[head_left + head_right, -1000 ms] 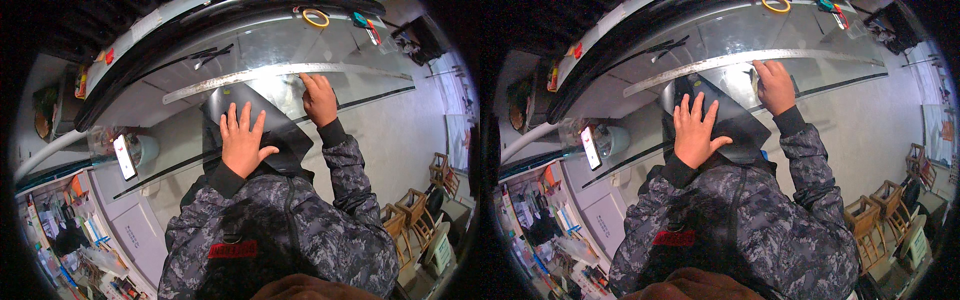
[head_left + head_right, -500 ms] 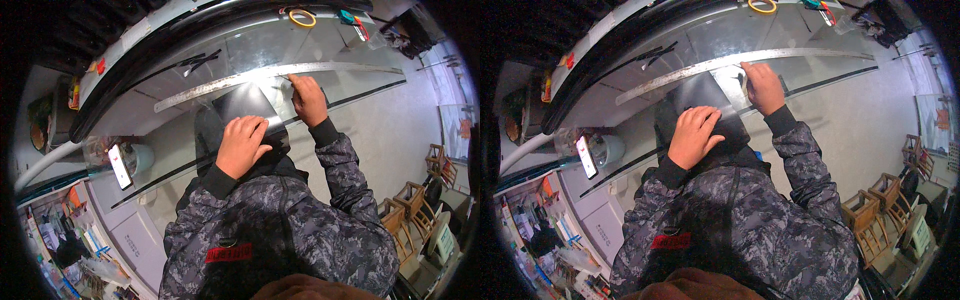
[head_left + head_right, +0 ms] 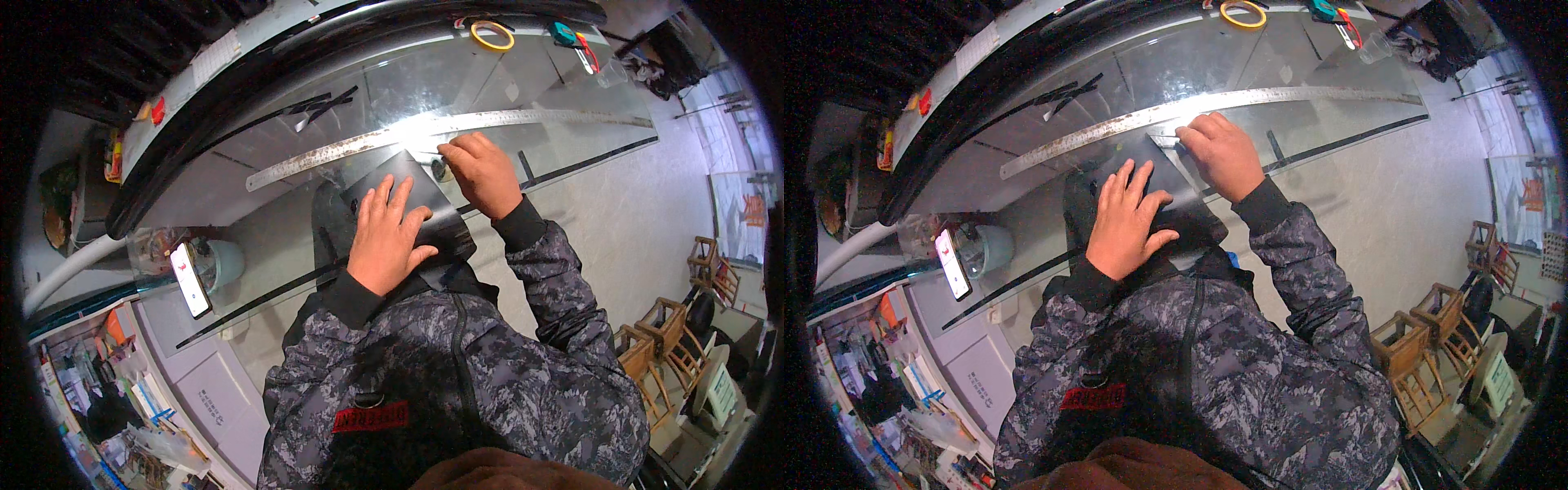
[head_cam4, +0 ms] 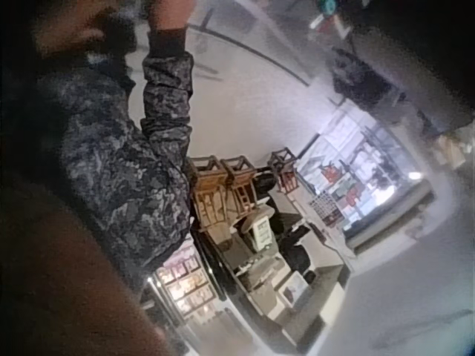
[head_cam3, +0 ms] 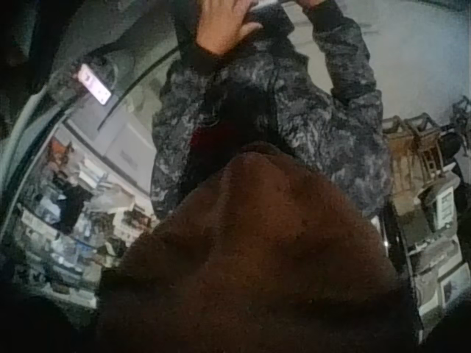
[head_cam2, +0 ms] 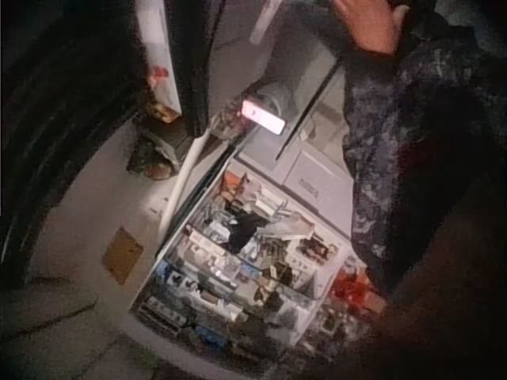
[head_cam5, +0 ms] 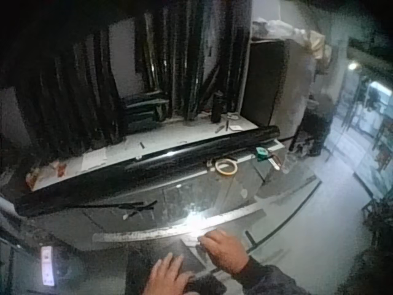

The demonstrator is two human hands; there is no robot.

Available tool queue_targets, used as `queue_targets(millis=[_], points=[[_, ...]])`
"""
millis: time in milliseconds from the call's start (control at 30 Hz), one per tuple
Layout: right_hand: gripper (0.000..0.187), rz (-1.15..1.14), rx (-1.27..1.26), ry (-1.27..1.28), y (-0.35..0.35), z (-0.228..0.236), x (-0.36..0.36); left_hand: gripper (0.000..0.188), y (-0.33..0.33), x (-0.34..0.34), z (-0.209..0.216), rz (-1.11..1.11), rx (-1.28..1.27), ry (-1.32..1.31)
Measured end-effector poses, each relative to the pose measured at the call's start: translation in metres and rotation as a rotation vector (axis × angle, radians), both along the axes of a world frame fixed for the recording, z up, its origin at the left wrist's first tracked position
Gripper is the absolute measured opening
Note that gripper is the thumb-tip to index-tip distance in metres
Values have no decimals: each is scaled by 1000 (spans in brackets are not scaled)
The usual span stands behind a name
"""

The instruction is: The person assembles small black plastic components on a glass table, then measures and marks a black sheet using a metal ruler and a utility knife. The person handles the components and sheet directly with their hands.

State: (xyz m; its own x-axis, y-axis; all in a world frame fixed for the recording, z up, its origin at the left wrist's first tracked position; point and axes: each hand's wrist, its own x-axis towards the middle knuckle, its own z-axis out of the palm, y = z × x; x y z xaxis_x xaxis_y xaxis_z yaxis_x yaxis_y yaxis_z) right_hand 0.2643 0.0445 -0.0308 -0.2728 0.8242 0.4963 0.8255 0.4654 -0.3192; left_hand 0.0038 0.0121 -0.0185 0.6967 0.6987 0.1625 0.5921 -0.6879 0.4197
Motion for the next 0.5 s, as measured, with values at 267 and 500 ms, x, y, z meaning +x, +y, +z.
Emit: queue_targets(millis=[267, 500], points=[[23, -8, -53, -22, 3, 0, -8, 66, 11, 2, -2, 88, -29, -69], [25, 5, -78, -42, 8, 4, -7, 68, 25, 9, -12, 120, 112, -49]])
